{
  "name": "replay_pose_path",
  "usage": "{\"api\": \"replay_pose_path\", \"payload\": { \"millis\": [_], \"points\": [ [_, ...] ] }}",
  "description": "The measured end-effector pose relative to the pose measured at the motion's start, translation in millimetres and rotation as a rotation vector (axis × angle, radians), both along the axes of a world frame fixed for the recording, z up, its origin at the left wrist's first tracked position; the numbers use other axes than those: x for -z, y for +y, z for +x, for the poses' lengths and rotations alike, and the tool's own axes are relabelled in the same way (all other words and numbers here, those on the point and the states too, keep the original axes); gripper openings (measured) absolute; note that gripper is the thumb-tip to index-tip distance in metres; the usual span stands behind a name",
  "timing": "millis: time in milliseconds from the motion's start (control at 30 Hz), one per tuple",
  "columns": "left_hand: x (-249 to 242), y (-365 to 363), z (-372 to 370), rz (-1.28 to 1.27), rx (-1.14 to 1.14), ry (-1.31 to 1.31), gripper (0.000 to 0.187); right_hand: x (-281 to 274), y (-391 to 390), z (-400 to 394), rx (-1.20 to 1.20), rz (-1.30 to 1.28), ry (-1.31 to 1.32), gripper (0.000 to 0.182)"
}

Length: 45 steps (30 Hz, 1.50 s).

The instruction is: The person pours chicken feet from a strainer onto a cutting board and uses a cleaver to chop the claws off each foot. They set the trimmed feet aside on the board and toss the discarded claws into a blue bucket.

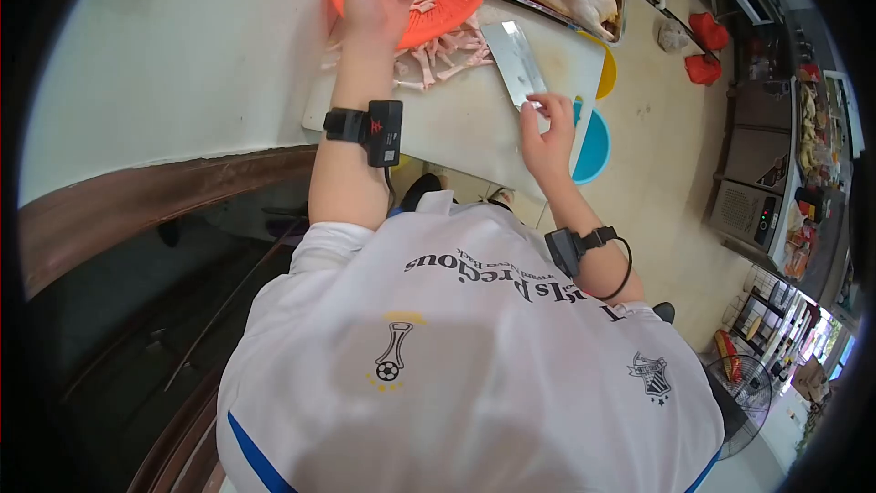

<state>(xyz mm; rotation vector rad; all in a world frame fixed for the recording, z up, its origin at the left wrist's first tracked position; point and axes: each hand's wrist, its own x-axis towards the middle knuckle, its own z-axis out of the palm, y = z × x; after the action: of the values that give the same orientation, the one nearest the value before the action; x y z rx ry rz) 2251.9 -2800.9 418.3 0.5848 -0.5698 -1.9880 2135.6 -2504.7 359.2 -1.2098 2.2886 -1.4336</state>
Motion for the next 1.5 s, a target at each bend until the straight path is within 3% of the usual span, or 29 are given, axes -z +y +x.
{"api": "replay_pose_path", "payload": {
  "millis": [67,133,233,300,400,500,567,600,667,700,800,833,867,933,1000,1033,1100,1133,1200,1233,1300,1433,1500],
  "points": [
    [3.4,-6.9,-19.9,0.037,0.067,0.098,0.023,-36.1,-30.4,17.1,-0.3,-0.452,-0.203,0.031],
    [10.1,-8.4,-49.6,0.106,0.141,0.164,0.018,-73.7,-66.6,47.0,-0.479,-0.671,-0.265,0.037],
    [7.9,11.7,-91.1,0.189,0.264,0.178,0.015,-94.7,-95.9,63.6,-0.592,-0.658,-0.034,0.046],
    [7.7,14.0,-100.1,0.201,0.299,0.142,0.014,-101.0,-110.4,78.7,-0.64,-0.782,-0.21,0.047],
    [25.6,10.1,-109.0,0.304,0.26,0.094,0.013,-97.3,-107.0,86.8,-0.604,-0.768,-0.44,0.048],
    [52.1,5.2,-120.3,0.208,0.199,0.03,0.014,-100.1,-103.2,98.3,-0.531,-0.852,-0.559,0.042],
    [45.9,17.9,-121.7,-0.162,0.064,-0.276,0.011,-98.2,-102.0,98.8,-0.516,-0.877,-0.6,0.038],
    [38.9,28.0,-123.5,-0.167,0.064,-0.276,0.011,-96.4,-101.2,99.9,-0.518,-0.881,-0.598,0.038],
    [5.0,57.5,-115.0,-0.677,-0.432,-0.585,0.007,-96.4,-98.6,101.8,-0.465,-0.883,-0.704,0.04],
    [-2.0,60.7,-106.8,-0.819,-0.405,-0.594,0.015,-90.3,-96.7,100.4,-0.462,-0.849,-0.67,0.04],
    [-9.5,56.0,-91.4,-0.799,-0.35,-0.508,0.019,-83.6,-87.1,101.7,-0.42,-0.813,-0.638,0.043],
    [-10.1,47.8,-79.6,-0.759,-0.331,-0.51,0.02,-73.9,-92.7,91.4,-0.396,-0.893,-0.406,0.042],
    [-9.8,36.6,-63.6,-0.717,-0.311,-0.511,0.022,-68.2,-86.9,83.0,-0.391,-0.893,-0.404,0.042],
    [-16.0,25.1,-22.3,-0.461,-0.197,-0.489,0.02,-56.2,-66.6,58.0,-0.263,-0.676,-0.296,0.044],
    [10.8,-2.0,12.7,-0.288,-0.18,-0.466,0.019,-23.9,-42.1,31.8,-0.218,-0.278,-0.357,0.04],
    [24.9,-5.0,28.7,-0.28,-0.176,-0.475,0.019,-9.3,-31.4,25.5,-0.214,-0.271,-0.366,0.04],
    [50.0,-4.3,55.0,-0.41,-0.018,-0.688,0.021,17.4,-15.7,10.9,-0.014,0.273,-0.169,0.038],
    [66.5,-3.0,67.0,-0.404,-0.02,-0.689,0.021,34.4,-4.2,3.7,-0.018,0.278,-0.168,0.038],
    [100.0,2.1,91.0,-0.936,0.208,-1.24,0.025,63.4,11.6,-5.1,0.164,0.366,0.244,0.037],
    [110.6,8.0,99.7,-0.929,0.208,-1.247,0.025,65.8,12.8,-4.4,0.157,0.369,0.241,0.037],
    [127.0,17.9,106.8,-1.355,-0.155,-1.22,0.026,68.0,14.8,-3.7,0.167,0.497,0.112,0.037],
    [147.9,15.8,109.1,-1.261,-0.1,-1.35,0.024,74.9,-1.5,-8.4,0.137,0.632,0.159,0.039],
    [144.2,7.6,109.3,-0.974,0.249,-1.433,0.022,75.5,-6.5,-12.6,0.129,0.711,0.133,0.038]
  ]
}}
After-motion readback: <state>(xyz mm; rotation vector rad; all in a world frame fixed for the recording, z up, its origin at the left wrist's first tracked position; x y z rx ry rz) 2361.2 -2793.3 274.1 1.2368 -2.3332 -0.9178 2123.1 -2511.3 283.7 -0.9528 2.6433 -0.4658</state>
